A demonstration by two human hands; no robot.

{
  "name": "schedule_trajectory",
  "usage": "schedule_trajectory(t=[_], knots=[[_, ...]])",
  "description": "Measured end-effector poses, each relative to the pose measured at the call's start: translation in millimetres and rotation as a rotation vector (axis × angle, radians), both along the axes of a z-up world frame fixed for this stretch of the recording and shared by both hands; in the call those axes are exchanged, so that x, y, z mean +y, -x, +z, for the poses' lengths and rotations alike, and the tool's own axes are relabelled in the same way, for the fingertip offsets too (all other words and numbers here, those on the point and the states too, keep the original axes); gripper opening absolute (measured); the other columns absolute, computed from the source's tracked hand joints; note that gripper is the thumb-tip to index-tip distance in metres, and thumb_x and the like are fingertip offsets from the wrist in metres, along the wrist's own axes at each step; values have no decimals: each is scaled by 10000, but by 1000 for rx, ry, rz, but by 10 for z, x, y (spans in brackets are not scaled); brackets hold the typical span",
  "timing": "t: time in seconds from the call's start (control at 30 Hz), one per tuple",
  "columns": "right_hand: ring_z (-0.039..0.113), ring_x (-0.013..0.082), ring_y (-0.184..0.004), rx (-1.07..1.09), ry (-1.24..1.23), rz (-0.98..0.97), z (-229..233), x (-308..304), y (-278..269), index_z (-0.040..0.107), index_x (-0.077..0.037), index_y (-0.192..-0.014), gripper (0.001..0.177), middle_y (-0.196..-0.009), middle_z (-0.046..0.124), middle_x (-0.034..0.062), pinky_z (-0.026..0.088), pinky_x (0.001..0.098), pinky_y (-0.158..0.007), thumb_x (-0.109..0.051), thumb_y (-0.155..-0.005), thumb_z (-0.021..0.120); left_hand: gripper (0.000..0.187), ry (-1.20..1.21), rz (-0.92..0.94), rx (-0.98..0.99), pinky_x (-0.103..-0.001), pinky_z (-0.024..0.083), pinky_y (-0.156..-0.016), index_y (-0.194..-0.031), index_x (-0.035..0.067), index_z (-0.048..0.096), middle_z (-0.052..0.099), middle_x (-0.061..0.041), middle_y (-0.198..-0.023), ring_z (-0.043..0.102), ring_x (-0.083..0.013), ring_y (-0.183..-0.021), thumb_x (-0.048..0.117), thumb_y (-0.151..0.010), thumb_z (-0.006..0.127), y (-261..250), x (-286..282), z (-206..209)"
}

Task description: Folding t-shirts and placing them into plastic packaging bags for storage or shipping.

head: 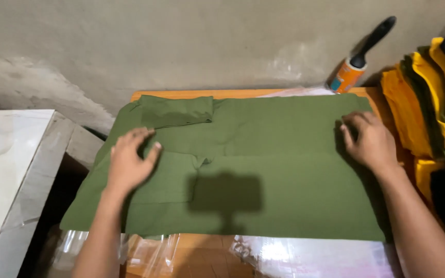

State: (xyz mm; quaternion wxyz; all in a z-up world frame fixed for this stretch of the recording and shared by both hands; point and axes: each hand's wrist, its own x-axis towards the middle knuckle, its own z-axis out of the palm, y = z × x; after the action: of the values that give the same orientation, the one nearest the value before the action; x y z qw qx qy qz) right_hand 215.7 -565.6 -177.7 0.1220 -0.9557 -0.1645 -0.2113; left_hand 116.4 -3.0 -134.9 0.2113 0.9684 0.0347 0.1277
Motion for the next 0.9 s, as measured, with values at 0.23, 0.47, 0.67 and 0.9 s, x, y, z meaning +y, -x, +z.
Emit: schedule_trajectory(t=[0.23, 0.47, 0.67, 0.9], knots=[[619, 446, -1169, 254, 100, -171, -85, 181, -752, 588, -143, -1456, 515, -1535, 543, 88, 563, 600, -814, -220, -950, 536, 738, 22, 212, 305, -544, 422, -1077, -1492, 234, 542, 520, -153, -1490, 407, -377, -1388, 422, -781, 611, -856, 184, 247], [638, 391, -1132, 114, 65, -195, -394, -12, -901, 701, -157, -1344, 456, -1233, 624, 175, 557, 554, -829, -233, -913, 572, 416, 146, 203, 31, -429, 345, -1160, -1090, 256, 815, 697, -30, -1300, 553, -285, -1239, 286, -722, 624, -1063, 440, -529], [662, 405, -1113, 94, 68, -247, -426, -116, -857, 743, -172, -1223, 317, -1267, 649, 169, 572, 573, -780, -264, -938, 639, 516, 442, 222, -431, -329, 525, -1002, -1092, 110, 792, 768, -87, -1125, 704, -235, -1091, -22, -709, 471, -1055, 560, -380], [659, 372, -922, -113, -191, 58, -490, -687, -676, 721, 170, -1274, 191, -1137, 673, 306, 553, 408, -866, 95, -1108, 662, 519, 570, 114, -527, -219, 576, -899, -1107, 123, 782, 773, -15, -1112, 704, -126, -1047, -107, -756, 477, -466, 489, 750]])
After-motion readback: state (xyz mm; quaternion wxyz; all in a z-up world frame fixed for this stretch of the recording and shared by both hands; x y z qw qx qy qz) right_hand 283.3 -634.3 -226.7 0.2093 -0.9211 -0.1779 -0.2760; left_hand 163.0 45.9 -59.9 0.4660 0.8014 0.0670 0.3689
